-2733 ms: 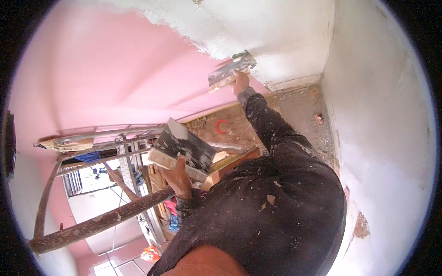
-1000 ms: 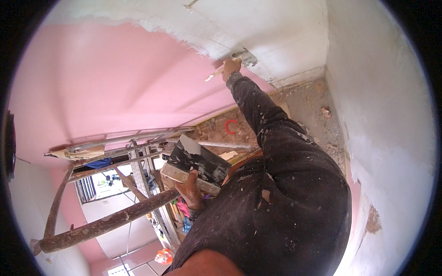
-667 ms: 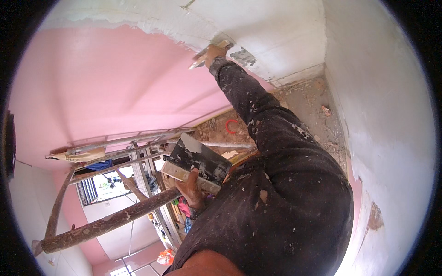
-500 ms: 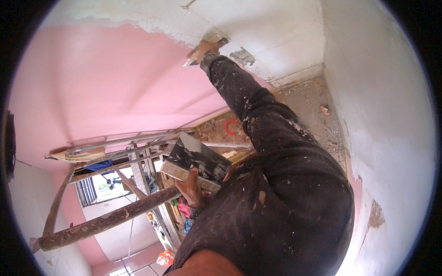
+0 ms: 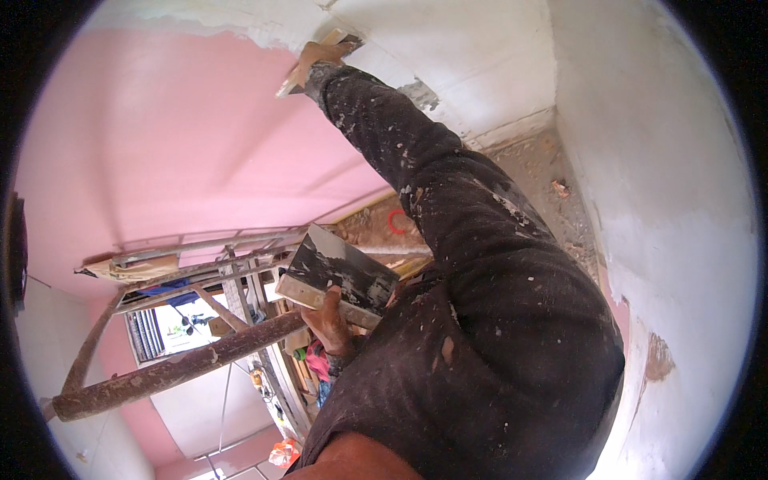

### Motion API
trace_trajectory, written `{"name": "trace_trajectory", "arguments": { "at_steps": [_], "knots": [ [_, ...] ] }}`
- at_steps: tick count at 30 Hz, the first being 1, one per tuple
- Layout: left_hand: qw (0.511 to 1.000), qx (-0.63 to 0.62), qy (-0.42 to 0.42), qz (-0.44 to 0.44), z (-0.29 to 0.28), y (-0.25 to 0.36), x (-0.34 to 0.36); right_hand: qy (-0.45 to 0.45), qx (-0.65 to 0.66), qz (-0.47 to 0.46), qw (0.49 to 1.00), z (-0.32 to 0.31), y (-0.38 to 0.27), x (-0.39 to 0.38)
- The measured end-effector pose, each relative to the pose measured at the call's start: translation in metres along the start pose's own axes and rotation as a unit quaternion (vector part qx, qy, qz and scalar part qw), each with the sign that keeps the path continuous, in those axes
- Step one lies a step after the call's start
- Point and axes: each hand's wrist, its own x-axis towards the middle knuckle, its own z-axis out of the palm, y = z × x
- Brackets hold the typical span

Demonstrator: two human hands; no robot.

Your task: The person applies white plaster to a pink wall using a trowel and hawk. They repeatedly scoop plaster from the hawk and spread it across the wall surface, working on the upper section near the ceiling.

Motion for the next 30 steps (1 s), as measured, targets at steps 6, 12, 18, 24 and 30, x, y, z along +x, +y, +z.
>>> {"name": "trace_trajectory", "arguments": {
  "at_steps": [6,12,18,24,30],
  "knots": [
    [0.999,0.027,-0.046,0.010,-0.007,-0.002,0.004,0.151,0.140,-0.023,0.978,-0.067,-0.029,-0.026],
    [0.988,-0.147,-0.040,0.005,0.006,-0.018,0.027,0.272,0.692,-0.174,0.646,-0.040,-0.018,-0.056],
    [0.819,-0.507,-0.104,-0.249,0.036,-0.039,0.062,0.050,0.393,-0.451,0.800,-0.080,0.096,-0.247],
    [0.671,-0.624,-0.217,-0.338,0.066,-0.046,0.062,-0.053,0.141,-0.579,0.801,-0.097,0.102,-0.298],
    [0.754,-0.572,-0.192,-0.259,0.050,-0.047,0.065,0.030,0.116,-0.477,0.871,-0.032,0.164,-0.235]
  ]
}}
